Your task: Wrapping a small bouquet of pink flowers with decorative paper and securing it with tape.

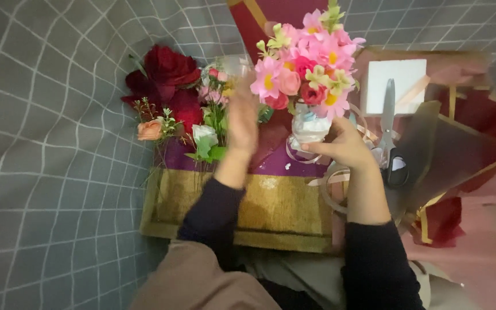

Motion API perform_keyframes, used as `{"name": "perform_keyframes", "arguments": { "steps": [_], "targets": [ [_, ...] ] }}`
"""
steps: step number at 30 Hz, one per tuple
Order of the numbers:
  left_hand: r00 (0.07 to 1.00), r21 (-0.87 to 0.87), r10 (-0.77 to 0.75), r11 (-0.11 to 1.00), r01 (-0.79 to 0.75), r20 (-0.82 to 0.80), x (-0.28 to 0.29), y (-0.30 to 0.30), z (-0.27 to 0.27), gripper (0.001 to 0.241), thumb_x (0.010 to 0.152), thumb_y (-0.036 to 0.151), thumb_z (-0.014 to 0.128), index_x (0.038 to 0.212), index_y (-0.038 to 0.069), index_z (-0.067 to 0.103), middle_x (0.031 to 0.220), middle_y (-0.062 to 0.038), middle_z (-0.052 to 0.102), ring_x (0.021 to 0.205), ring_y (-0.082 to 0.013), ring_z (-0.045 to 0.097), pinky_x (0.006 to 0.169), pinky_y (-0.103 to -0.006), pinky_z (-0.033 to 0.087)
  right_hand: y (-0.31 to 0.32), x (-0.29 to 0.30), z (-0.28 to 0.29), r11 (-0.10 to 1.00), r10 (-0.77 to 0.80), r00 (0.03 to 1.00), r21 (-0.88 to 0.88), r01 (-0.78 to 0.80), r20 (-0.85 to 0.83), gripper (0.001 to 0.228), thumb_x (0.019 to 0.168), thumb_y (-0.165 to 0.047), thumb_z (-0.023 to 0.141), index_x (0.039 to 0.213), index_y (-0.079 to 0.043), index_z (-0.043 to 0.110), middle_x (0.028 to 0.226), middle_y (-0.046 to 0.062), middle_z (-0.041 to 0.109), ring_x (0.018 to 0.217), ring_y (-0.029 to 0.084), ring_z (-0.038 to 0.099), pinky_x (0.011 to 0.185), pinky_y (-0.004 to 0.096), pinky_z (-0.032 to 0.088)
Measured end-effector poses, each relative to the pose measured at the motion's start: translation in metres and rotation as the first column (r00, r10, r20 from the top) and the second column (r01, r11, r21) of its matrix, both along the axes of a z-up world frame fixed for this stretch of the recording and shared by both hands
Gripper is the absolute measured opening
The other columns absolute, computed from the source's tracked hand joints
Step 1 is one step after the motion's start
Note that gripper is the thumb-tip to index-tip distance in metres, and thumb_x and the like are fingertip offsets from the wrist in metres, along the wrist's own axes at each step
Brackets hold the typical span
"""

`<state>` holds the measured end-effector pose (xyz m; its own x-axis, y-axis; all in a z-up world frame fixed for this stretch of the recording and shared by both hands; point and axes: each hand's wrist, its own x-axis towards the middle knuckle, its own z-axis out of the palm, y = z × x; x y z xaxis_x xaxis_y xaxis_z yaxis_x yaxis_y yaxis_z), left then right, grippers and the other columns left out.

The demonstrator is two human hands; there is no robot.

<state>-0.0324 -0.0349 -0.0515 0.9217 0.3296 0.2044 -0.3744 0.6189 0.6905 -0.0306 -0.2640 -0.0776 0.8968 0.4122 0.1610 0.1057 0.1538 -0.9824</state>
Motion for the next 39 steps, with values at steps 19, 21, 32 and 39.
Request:
{"name": "perform_keyframes", "arguments": {
  "steps": [19, 21, 32, 39],
  "targets": [
    [0.995, 0.64, -0.026, 0.767, -0.045, 0.101, -0.049, -0.08, -0.068, 0.098, 0.102, 0.056, 0.039, 0.159, -0.007, -0.011, 0.165, -0.032, 0.004, 0.155, -0.0423, 0.007, 0.129, -0.0533, 0.001, 0.049, -0.019, 0.027, 0.998, -0.067, 0.998, 0.013, 0.067, -0.01, 0.039, 0.076, 0.007, 0.085, 0.109, -0.002, 0.065, 0.091, 0.001, 0.058, 0.095, 0.014, 0.059, 0.094, 0.036, 0.052],
    [0.994, 0.647, -0.038, 0.762, -0.04, 0.106, -0.047, -0.08, -0.072, 0.099, 0.101, 0.058, 0.039, 0.159, -0.007, -0.009, 0.165, -0.032, 0.005, 0.155, -0.0419, 0.008, 0.129, -0.0532, 0.001, 0.046, -0.013, 0.007, 0.999, -0.053, 0.999, -0.001, 0.053, -0.011, 0.041, 0.077, 0.007, 0.083, 0.115, 0.003, 0.068, 0.105, 0.009, 0.069, 0.103, 0.019, 0.061, 0.099, 0.045, 0.053],
    [0.978, 0.675, -0.196, 0.731, 0.099, 0.069, -0.056, -0.068, -0.07, 0.127, 0.09, 0.084, 0.037, 0.157, -0.011, -0.015, 0.167, -0.033, -0.005, 0.156, -0.0412, -0.001, 0.127, -0.0524, -0.004, 0.044, -0.001, -0.045, 0.962, -0.052, 0.94, -0.235, 0.138, 0.336, 0.074, 0.069, -0.006, 0.081, 0.139, -0.001, 0.06, 0.135, 0.017, 0.064, 0.128, 0.029, 0.056, 0.112, 0.052, 0.042],
    [0.884, 0.741, -0.389, 0.508, 0.439, -0.258, -0.07, -0.04, -0.026, 0.136, 0.085, 0.095, 0.022, 0.152, -0.015, -0.021, 0.155, -0.046, -0.025, 0.147, -0.0568, -0.018, 0.122, -0.0623, -0.011, 0.045, -0.01, 0.017, 0.957, -0.096, 0.937, -0.229, 0.18, 0.335, 0.088, 0.057, -0.005, 0.084, 0.14, 0.001, 0.057, 0.131, 0.021, 0.064, 0.129, 0.033, 0.056, 0.111, 0.057, 0.042]
  ]
}}
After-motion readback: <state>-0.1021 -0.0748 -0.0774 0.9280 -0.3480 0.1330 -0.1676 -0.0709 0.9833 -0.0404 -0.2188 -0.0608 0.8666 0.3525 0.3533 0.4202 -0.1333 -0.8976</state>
